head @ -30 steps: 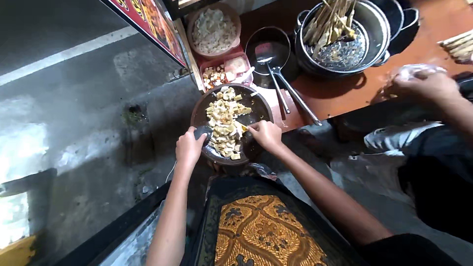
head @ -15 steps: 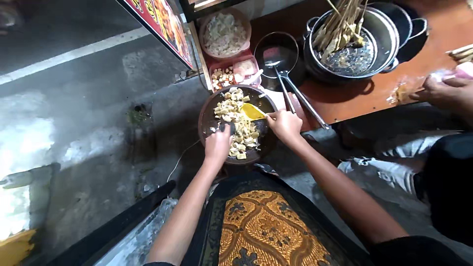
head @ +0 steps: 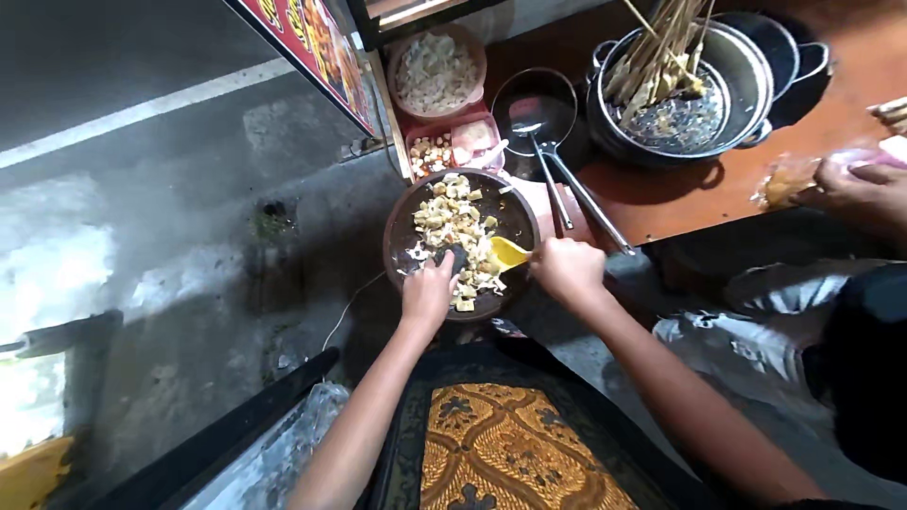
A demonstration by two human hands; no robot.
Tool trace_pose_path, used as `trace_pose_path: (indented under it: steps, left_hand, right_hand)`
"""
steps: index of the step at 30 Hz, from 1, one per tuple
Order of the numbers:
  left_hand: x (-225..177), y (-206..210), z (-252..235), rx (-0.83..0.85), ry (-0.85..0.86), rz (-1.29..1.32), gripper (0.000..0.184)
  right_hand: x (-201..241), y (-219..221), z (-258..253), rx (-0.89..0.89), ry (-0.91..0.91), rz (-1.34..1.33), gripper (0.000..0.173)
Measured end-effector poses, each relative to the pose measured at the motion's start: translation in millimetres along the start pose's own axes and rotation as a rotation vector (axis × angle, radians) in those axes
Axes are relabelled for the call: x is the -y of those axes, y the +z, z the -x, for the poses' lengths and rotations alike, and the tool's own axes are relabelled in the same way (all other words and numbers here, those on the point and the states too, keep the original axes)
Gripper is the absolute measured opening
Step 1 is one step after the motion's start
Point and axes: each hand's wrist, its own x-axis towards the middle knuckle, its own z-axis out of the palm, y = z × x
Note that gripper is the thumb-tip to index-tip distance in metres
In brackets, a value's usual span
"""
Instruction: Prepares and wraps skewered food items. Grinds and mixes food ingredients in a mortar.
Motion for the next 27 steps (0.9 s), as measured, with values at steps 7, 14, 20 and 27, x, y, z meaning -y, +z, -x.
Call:
trace_pose_path:
  steps: [7,14,20,27]
  left_hand:
    - [23.0,-25.3,25.4,-0.137,-0.177,0.344,0.049]
    - [-8.8,6.5,-3.4,0.016,0.068,0.000,0.048]
    - [-9.1,-24.3,17.9,0.050,0.004,0.192,0.051]
    - [43.9,-27.6,-5.4,-0.150,-0.235,0.433,0.050]
  right_hand:
    - [-1.3,58.9,-29.1,-0.342,-0.431,-0.149,0.023]
    - [-40.2,30.8,-29.2,-0.744,-0.573,0.034,0.022]
    - [12.7,9.1,-42.7,-0.083,-0.027,-0.161,0.040]
    - [-17.0,51.4,-42.4,-0.522,-0.619,-0.082,0.020]
